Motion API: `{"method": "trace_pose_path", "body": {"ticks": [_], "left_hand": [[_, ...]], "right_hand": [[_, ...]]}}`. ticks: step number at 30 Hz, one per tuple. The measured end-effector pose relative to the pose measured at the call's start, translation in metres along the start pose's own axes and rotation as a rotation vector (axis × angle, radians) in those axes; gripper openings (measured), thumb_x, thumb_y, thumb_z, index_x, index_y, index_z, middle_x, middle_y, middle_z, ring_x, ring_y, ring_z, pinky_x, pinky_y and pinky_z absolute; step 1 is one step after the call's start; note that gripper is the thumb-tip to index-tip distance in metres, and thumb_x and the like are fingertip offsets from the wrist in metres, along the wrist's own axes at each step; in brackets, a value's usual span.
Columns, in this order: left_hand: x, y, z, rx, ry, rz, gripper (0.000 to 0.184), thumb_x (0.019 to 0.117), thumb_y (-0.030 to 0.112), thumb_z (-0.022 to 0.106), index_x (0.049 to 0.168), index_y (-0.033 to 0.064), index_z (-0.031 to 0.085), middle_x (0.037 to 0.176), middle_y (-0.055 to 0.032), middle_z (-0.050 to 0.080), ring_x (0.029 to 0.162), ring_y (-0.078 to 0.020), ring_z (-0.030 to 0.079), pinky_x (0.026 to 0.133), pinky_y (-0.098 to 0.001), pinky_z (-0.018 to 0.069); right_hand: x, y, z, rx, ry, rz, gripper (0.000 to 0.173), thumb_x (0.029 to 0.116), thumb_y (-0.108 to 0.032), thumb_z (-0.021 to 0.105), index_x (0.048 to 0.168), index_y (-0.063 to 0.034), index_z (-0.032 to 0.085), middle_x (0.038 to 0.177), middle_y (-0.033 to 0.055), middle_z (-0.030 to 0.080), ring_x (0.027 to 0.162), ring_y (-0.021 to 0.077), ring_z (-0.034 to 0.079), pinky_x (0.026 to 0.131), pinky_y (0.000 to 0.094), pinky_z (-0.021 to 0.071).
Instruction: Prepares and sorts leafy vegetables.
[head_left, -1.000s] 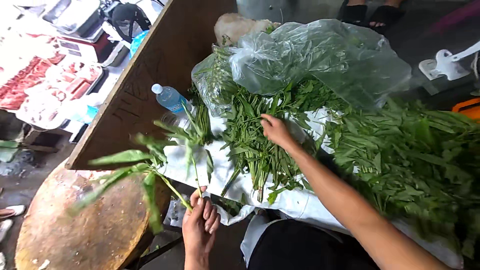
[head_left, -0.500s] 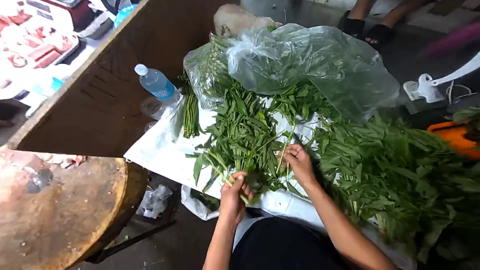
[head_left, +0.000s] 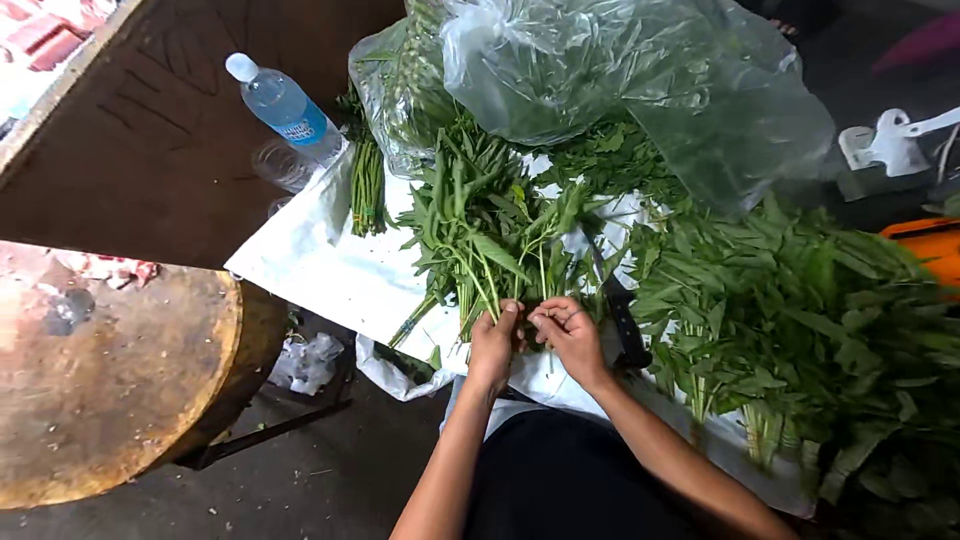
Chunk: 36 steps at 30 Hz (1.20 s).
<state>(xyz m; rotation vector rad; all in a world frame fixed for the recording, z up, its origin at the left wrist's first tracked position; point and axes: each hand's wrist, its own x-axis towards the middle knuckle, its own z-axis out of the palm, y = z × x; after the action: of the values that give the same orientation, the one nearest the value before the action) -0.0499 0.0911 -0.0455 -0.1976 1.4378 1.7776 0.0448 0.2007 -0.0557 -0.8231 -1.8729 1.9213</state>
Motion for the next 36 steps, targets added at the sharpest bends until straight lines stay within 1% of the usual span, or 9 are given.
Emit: {"method": "trace_pose_path", "body": {"ticks": [3, 6, 10, 14, 16, 19, 22, 30, 36], "left_hand": [[-0.020, 0.012, -0.019, -0.192, -0.004, 0.037, 0.023, 0.1107, 0.015, 0.041, 0.115, 0.0004, 0.059, 0.076, -0.0049, 0.059, 0.049, -0.0089, 0.051, 0.043, -0.0226, 0.0474], [-0.032, 0.021, -0.038, -0.372, -0.061, 0.108, 0.024, 0.1100, 0.016, 0.041, 0.117, 0.0023, 0.059, 0.068, -0.0014, 0.053, 0.044, -0.0062, 0.047, 0.040, -0.0192, 0.0432], [-0.030, 0.024, -0.049, -0.379, -0.045, 0.132, 0.023, 0.1076, 0.012, 0.044, 0.114, 0.0002, 0.063, 0.071, -0.0037, 0.058, 0.055, -0.0110, 0.057, 0.053, -0.0261, 0.0539], [-0.033, 0.018, -0.046, -0.192, 0.017, 0.032, 0.025, 0.1096, 0.009, 0.041, 0.119, -0.0066, 0.058, 0.097, -0.0171, 0.070, 0.083, -0.0266, 0.072, 0.076, -0.0437, 0.0634], [-0.040, 0.016, -0.045, -0.143, 0.023, -0.033, 0.024, 0.1103, 0.010, 0.040, 0.121, -0.0053, 0.056, 0.094, -0.0172, 0.072, 0.075, -0.0239, 0.073, 0.065, -0.0381, 0.0639], [-0.045, 0.014, -0.055, -0.118, 0.036, -0.067, 0.022, 0.1108, 0.012, 0.039, 0.115, 0.0005, 0.057, 0.072, -0.0068, 0.061, 0.048, -0.0093, 0.052, 0.043, -0.0220, 0.0450], [-0.051, 0.018, -0.070, -0.125, 0.031, -0.075, 0.024, 0.1117, 0.016, 0.037, 0.114, 0.0028, 0.057, 0.069, -0.0021, 0.054, 0.047, -0.0061, 0.046, 0.042, -0.0193, 0.0415], [-0.049, 0.029, -0.102, -0.191, -0.041, -0.019, 0.023, 0.1106, 0.015, 0.037, 0.111, 0.0028, 0.056, 0.068, -0.0019, 0.055, 0.047, -0.0064, 0.048, 0.043, -0.0197, 0.0435], [-0.041, 0.044, -0.121, -0.179, -0.049, 0.027, 0.024, 0.1109, 0.016, 0.038, 0.109, 0.0021, 0.057, 0.067, -0.0021, 0.055, 0.046, -0.0062, 0.048, 0.043, -0.0197, 0.0437]], "right_hand": [[0.002, -0.008, -0.009, 0.248, 0.139, 0.136, 0.047, 0.0982, -0.001, 0.060, 0.140, 0.0033, 0.037, 0.093, 0.0124, 0.073, 0.059, 0.0144, 0.065, 0.053, 0.0274, 0.0561], [0.009, -0.016, -0.013, 0.473, 0.229, 0.286, 0.052, 0.1056, -0.005, 0.049, 0.155, -0.0037, 0.030, 0.101, 0.0125, 0.070, 0.063, 0.0141, 0.065, 0.057, 0.0263, 0.0565], [0.015, -0.024, 0.005, 0.557, 0.187, 0.403, 0.025, 0.1085, -0.010, 0.046, 0.132, -0.0013, 0.048, 0.109, 0.0139, 0.072, 0.088, 0.0209, 0.073, 0.078, 0.0340, 0.0613], [0.009, -0.022, 0.045, 0.401, -0.041, 0.311, 0.022, 0.1031, -0.010, 0.056, 0.118, 0.0058, 0.059, 0.112, 0.0166, 0.071, 0.098, 0.0238, 0.071, 0.086, 0.0390, 0.0599], [0.004, -0.020, 0.061, 0.201, -0.109, 0.260, 0.024, 0.0984, -0.013, 0.066, 0.115, 0.0039, 0.066, 0.103, 0.0124, 0.074, 0.092, 0.0182, 0.073, 0.082, 0.0341, 0.0615], [0.000, -0.019, 0.079, 0.093, -0.168, 0.225, 0.026, 0.0994, -0.019, 0.067, 0.115, 0.0021, 0.069, 0.096, 0.0068, 0.072, 0.079, 0.0089, 0.068, 0.075, 0.0259, 0.0585], [-0.004, -0.018, 0.088, 0.087, -0.203, 0.165, 0.028, 0.1062, -0.017, 0.053, 0.116, 0.0023, 0.071, 0.100, 0.0059, 0.074, 0.091, 0.0069, 0.069, 0.087, 0.0252, 0.0574], [-0.008, -0.026, 0.114, 0.154, -0.108, 0.121, 0.016, 0.0994, -0.009, 0.064, 0.108, 0.0026, 0.072, 0.096, 0.0069, 0.075, 0.088, 0.0112, 0.072, 0.084, 0.0277, 0.0610], [-0.021, -0.021, 0.128, 0.181, -0.165, -0.089, 0.020, 0.1026, -0.011, 0.057, 0.106, 0.0036, 0.070, 0.118, 0.0129, 0.071, 0.103, 0.0155, 0.070, 0.090, 0.0315, 0.0600]]}}
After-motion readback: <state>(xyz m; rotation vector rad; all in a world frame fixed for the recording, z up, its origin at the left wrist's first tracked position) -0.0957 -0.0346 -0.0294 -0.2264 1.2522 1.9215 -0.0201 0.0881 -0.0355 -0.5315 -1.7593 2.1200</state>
